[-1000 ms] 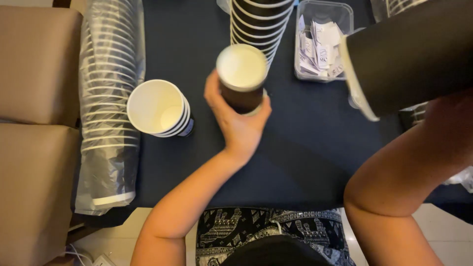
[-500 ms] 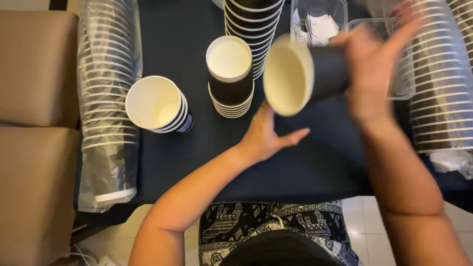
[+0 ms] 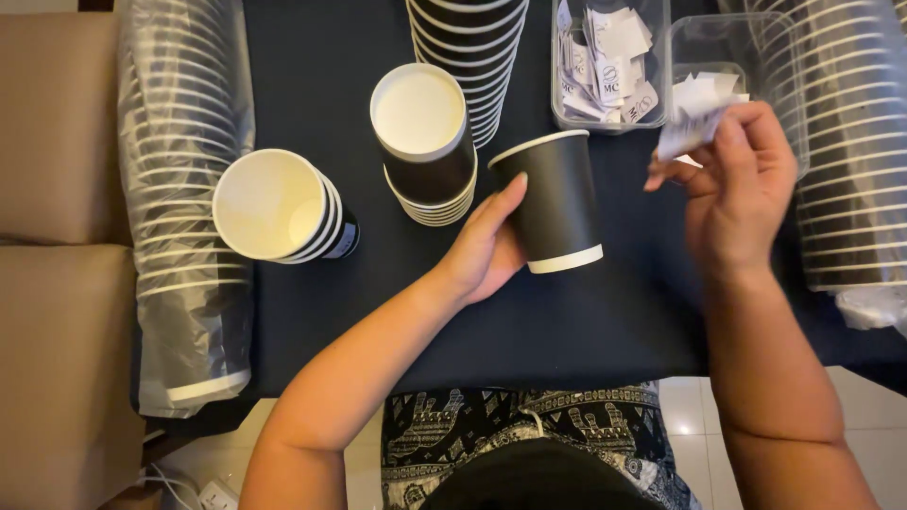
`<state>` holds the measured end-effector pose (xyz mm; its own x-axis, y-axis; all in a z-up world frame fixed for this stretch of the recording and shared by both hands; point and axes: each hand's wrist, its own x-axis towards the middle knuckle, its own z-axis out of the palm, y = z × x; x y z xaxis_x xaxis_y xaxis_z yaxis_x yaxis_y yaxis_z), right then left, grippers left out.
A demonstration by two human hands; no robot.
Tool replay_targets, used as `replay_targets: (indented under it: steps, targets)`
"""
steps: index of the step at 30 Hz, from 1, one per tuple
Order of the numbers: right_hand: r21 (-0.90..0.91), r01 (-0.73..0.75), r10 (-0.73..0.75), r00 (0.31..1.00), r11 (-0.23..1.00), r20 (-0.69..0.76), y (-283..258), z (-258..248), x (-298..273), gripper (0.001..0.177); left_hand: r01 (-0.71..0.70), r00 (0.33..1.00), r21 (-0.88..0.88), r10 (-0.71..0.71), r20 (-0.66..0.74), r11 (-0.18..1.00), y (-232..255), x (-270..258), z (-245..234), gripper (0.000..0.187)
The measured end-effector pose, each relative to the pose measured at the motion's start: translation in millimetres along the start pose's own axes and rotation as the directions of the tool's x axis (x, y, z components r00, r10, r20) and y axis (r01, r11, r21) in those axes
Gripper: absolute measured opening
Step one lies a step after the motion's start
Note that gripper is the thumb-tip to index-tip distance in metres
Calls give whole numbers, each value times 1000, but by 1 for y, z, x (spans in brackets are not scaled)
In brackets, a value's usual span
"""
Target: Applying stickers to paper coffee cups
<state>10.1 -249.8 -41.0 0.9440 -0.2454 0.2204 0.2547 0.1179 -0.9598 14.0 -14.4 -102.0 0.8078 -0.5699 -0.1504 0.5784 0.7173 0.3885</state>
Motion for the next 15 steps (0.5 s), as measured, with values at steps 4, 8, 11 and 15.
replay_targets:
  steps: [4, 8, 11, 15]
  targets:
    - [34, 65, -70, 976, 997, 205, -10, 6, -7, 27, 96, 991, -50, -91, 100, 994, 10, -6, 13, 62]
    - [-11, 55, -49, 960, 998, 277, -10, 14, -12, 31, 122, 983, -99, -106, 153, 988, 9, -8, 12, 68]
    - [-23, 38, -28, 939, 999, 342, -14, 19, -15, 31, 119, 992, 79, -121, 21, 990, 8, -8, 19, 72]
    - [-62, 60, -35, 936, 996, 350, -14, 19, -18, 34, 29, 977, 141, 2, -214, 990, -3, -4, 14, 61]
